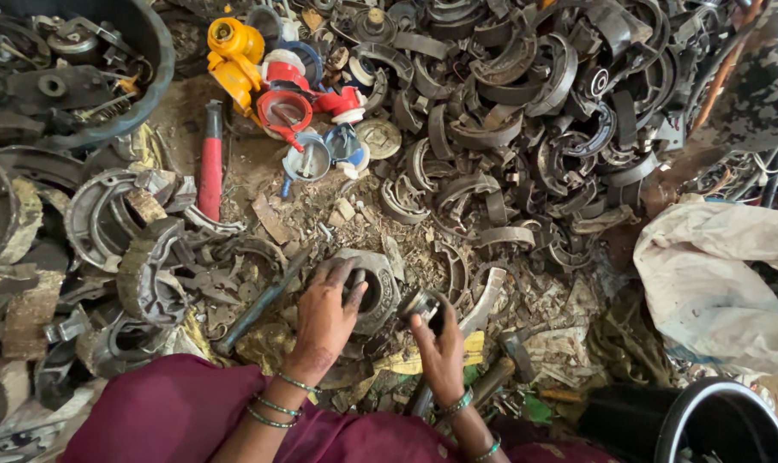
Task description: The person sits on the ground and handles small metal parts, picking them up, rotating them, and placing them into a black bucket. The person repeatedly picks up cylindrical metal pieces and transfers them into the bucket.
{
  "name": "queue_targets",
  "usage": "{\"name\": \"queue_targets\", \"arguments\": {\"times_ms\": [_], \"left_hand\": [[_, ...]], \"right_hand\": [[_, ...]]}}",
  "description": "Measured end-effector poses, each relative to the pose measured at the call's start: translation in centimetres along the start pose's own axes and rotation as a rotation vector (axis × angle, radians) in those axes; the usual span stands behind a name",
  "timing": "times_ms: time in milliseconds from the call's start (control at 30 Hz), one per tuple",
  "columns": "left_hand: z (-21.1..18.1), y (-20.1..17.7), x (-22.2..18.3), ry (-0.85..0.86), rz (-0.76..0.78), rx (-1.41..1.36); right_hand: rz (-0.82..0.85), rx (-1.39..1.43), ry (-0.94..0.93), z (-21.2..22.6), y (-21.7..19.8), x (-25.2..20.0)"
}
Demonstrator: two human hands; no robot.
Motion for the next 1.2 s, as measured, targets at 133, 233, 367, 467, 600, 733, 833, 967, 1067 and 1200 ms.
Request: {"name": "queue_targets", "arguments": {"times_ms": [133, 233, 367, 467, 600, 733, 833, 967, 1067, 1200], "left_hand": [[0.2, 0.0, 0.1, -0.054, -0.004, -0.001], [-0.1, 0.1, -0.1, 0.003, -0.035, 0.001], [0.1, 0.6, 0.0, -0.018, -0.002, 0.054], [0.9, 0.7, -0.4, -0.023, -0.019, 0.042], [0.3, 1.0, -0.9, -0.031, -0.023, 0.029], [0.2, 0.1, 0.6, -0.012, -0.042, 0.013], [0.6, 0.3, -0.4, 0.008, -0.054, 0.006], [0.1, 0.9, -0.4, -0.007, -0.045, 0.018], [0.3, 0.0, 1.1, 0.020, -0.082, 0.056], [1.2, 0.4, -1.2, -0.049, -0.055, -0.009]], "right_hand": [[-0.187, -0.185, -0.459, 2.4, 0.9, -1.8], [-0.094, -0.385, -0.426, 3.0, 2.8, -1.7], [-0.138, -0.405, -0.470, 4.6, 1.8, -2.3], [-0.202, -0.290, -0.475, 5.3, 0.3, -3.6], [-0.145, -0.418, -0.521, 6.7, 0.9, -4.9], [-0.125, -0.445, -0.541, 9.1, 0.7, -4.1], [-0.264, -0.345, -0.514, 8.0, -1.0, -5.4], [-0.146, -0.371, -0.662, 8.4, -0.1, -5.5], [-0.173, -0.477, -0.640, 9.7, 0.5, -4.2], [-0.368, -0.351, -0.647, 8.8, -1.1, -6.8]]}}
Point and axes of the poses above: each hand's wrist, its own x-axis towards the middle knuckle, its own y-axis out of the palm, z = x × y, the point moved 5 cm from there along x, towards the middle knuckle, and after that the axes turned 13 degrees about y, right-handed, at the moved point
